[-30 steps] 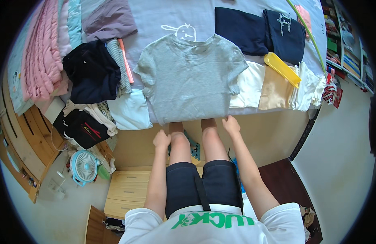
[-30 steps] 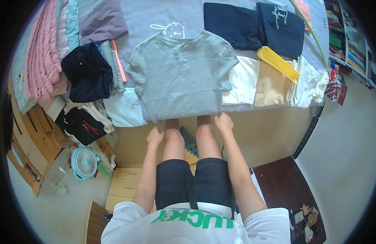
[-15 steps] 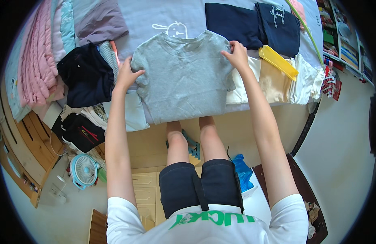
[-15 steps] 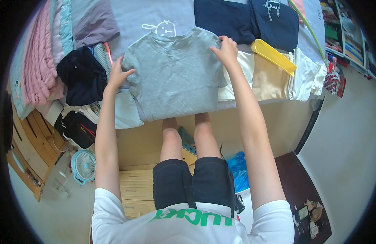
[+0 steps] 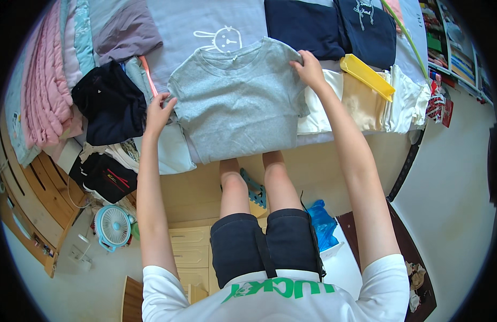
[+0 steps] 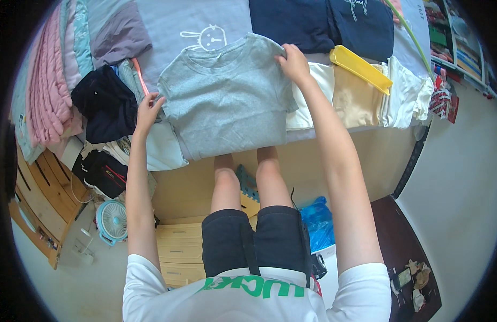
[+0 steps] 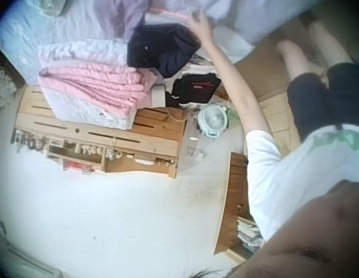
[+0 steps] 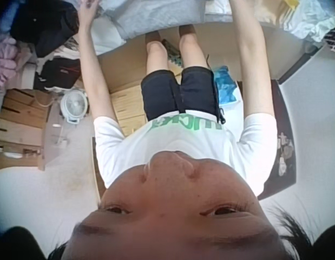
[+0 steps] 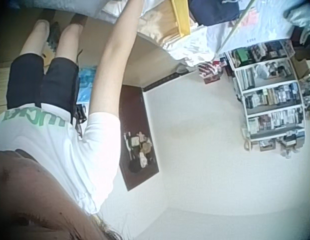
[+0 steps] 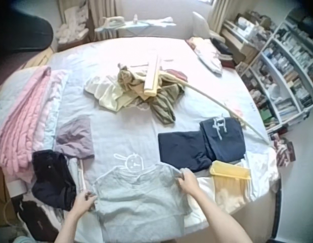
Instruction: Folding various items of clothing on a bed.
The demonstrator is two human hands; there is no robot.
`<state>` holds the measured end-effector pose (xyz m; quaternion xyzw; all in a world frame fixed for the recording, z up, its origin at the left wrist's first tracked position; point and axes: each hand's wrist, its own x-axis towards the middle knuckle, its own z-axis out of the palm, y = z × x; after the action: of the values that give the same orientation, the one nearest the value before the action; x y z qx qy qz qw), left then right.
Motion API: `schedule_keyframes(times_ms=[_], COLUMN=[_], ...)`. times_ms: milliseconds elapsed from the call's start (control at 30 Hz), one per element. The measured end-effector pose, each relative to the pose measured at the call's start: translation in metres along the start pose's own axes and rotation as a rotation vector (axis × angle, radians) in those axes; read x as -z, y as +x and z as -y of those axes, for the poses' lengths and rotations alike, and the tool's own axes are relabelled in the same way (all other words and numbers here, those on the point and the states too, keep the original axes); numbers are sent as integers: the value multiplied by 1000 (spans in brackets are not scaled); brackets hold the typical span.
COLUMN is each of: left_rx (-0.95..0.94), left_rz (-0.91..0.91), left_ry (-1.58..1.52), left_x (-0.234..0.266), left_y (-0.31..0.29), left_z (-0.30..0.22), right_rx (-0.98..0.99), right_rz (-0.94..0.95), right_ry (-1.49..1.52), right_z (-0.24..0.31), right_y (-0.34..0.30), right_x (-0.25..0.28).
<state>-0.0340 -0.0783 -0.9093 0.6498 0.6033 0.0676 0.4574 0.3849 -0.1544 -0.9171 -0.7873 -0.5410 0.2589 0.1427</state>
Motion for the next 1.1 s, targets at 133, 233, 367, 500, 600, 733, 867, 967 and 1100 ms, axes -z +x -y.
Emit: schedule_keyframes(times_ms=[133, 233, 367, 500, 600, 733, 867, 967, 1100], left_rx=[3, 61, 18, -127, -56, -29, 14, -46, 2], left_rz=[-118, -286, -80, -160, -57, -110, 45, 365, 298], left_ry=[-261, -141, 262, 307, 41, 214, 353, 201, 514], left_x=[-11, -12, -10, -7, 0, 0, 1, 24, 28], left_y=[28, 49, 78, 86, 92, 92, 76, 75, 77], left_z=[0, -25, -41, -44, -42, -28, -54, -31, -23], right_rx=[8, -220, -54, -136, -177, -271, -193, -263, -277], right_rz=[48, 252, 180, 253, 118, 201, 426, 448, 239], right_ry=[108, 94, 36, 105, 9, 54, 3, 114, 132], right_z=[15, 38, 40, 48, 40, 44, 14, 5, 6], right_y=[5, 4, 24, 39, 42, 37, 29, 22, 14], right_x=[8, 17, 7, 4, 3, 4, 19, 22, 23])
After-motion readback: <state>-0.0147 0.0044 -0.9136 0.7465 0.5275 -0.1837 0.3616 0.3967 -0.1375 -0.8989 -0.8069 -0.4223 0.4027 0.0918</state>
